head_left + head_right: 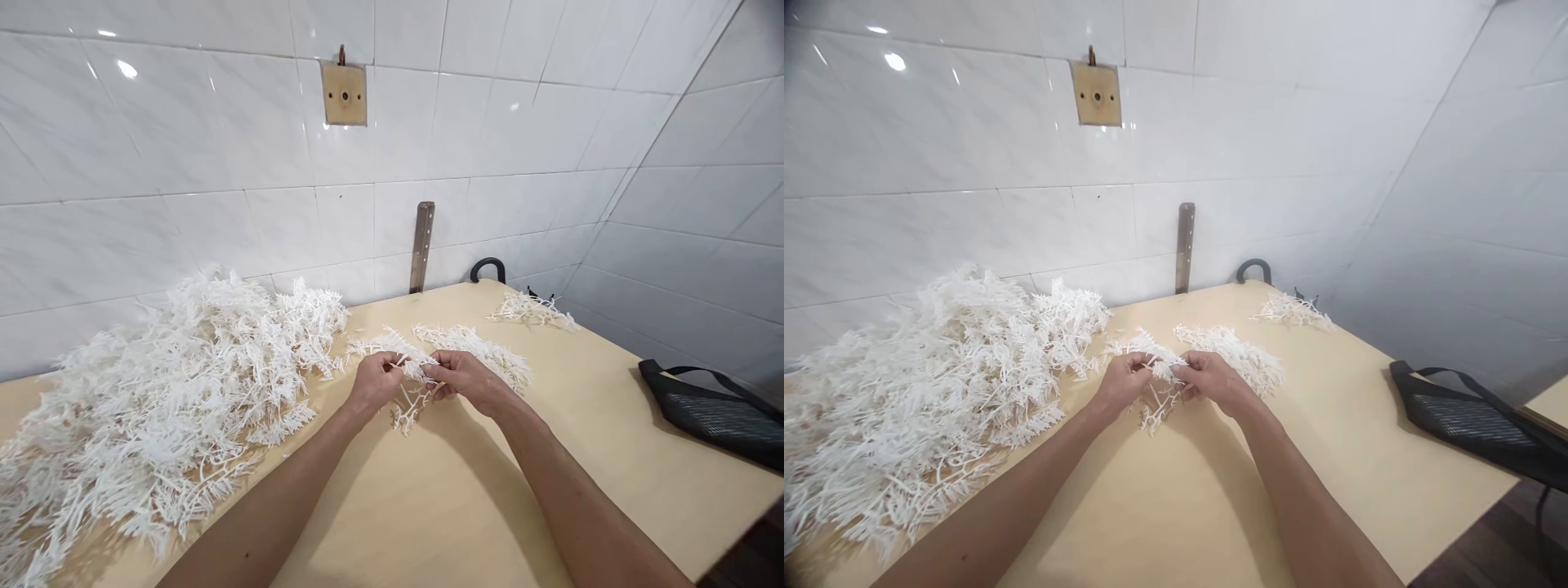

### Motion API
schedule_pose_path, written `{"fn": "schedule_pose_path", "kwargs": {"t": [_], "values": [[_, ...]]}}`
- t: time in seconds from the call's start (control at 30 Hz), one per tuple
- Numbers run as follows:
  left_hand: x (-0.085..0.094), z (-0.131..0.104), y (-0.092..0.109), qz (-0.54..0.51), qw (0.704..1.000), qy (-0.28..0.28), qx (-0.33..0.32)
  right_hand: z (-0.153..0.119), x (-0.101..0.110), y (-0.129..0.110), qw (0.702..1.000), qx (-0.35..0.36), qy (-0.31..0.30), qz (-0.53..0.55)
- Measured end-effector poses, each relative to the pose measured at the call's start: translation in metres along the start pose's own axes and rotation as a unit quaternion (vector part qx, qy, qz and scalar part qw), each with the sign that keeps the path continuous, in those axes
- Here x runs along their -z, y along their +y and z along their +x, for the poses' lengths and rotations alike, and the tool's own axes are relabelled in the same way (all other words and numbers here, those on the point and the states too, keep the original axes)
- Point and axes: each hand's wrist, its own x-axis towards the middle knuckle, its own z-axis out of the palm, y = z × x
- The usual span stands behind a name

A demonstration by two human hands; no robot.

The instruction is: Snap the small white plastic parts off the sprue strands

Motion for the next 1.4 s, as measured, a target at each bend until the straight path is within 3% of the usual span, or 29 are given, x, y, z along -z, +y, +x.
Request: {"fn": "schedule_pose_path", "kwargs": {"t": [0.1,0.23,0.4,0.63,0.83,1.17,1.4], "values": [[0.002,0.001,0.001,-0.118,0.99,-0.043,0.068,0.0,-0.002,0.0,1.0,0.028,0.009,0.002],[0.003,0.0,0.002,-0.117,0.987,-0.044,0.101,0.001,-0.003,0.0,0.998,0.058,0.022,0.005],[0.003,-0.002,0.002,-0.079,0.993,-0.054,0.065,0.002,-0.004,0.002,0.998,0.046,0.035,0.004],[0.0,0.001,-0.004,-0.023,0.999,-0.029,0.028,0.0,-0.003,0.003,0.999,0.047,-0.002,-0.013],[-0.004,-0.002,-0.006,0.054,0.998,0.008,-0.014,0.007,-0.001,0.015,0.994,0.041,0.079,-0.066],[-0.011,-0.007,-0.015,0.094,0.994,-0.013,-0.062,0.006,-0.017,0.015,0.989,0.041,0.094,-0.107],[-0.013,-0.008,-0.018,0.134,0.987,-0.018,-0.085,0.01,-0.017,0.019,0.981,0.054,0.119,-0.14]]}}
